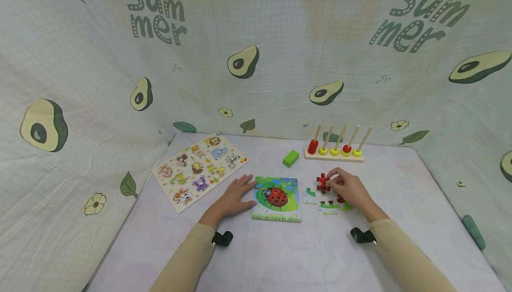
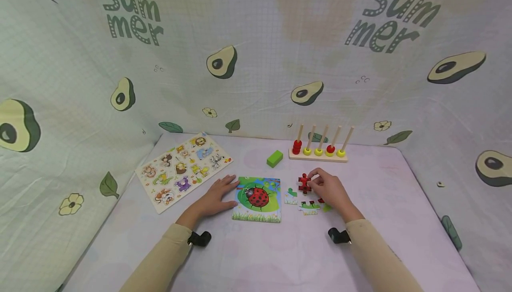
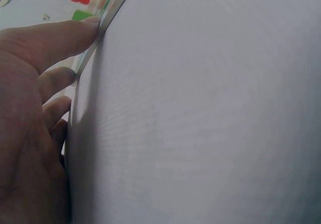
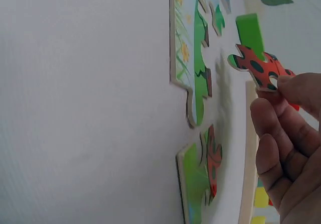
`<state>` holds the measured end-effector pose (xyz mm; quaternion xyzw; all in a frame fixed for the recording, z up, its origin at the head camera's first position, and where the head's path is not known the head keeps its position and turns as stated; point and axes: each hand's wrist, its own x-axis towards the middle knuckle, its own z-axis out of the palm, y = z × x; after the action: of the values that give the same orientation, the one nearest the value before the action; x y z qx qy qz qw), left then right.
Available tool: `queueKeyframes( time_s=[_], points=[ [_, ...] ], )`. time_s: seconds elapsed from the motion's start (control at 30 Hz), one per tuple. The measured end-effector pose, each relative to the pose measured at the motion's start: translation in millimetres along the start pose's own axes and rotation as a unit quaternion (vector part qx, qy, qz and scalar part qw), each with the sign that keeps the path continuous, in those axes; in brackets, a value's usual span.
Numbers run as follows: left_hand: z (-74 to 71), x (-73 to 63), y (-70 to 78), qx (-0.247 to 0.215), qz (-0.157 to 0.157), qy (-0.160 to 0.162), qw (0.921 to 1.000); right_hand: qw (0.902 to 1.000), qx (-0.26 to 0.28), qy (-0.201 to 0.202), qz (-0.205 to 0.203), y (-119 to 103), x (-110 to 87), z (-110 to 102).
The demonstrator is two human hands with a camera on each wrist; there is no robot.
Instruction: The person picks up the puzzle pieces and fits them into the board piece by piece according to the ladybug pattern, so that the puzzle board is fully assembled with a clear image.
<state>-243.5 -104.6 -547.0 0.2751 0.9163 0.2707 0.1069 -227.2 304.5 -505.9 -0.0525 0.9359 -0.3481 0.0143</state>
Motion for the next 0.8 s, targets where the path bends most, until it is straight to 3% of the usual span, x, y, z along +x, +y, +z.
queueKeyframes(
  time_s=[0.37,0.6,0.8],
  points=[
    [1.9,1.1,-2.1,0.007,-0.008,-0.008,0.9999,0.9989,0.035,-0.014,-0.028,-23,-1.4,23],
    [1.2,1.0,-2.3,-0.003,0.008,0.006,0.9999,0.9963,0.055,-0.024,-0.061,-35,-1.0,43],
    [1.2,1.4,-3.3,-0.006,0.007,0.003,1.0000,0.9938,0.079,-0.050,-0.060,-50,0.1,59]
  ],
)
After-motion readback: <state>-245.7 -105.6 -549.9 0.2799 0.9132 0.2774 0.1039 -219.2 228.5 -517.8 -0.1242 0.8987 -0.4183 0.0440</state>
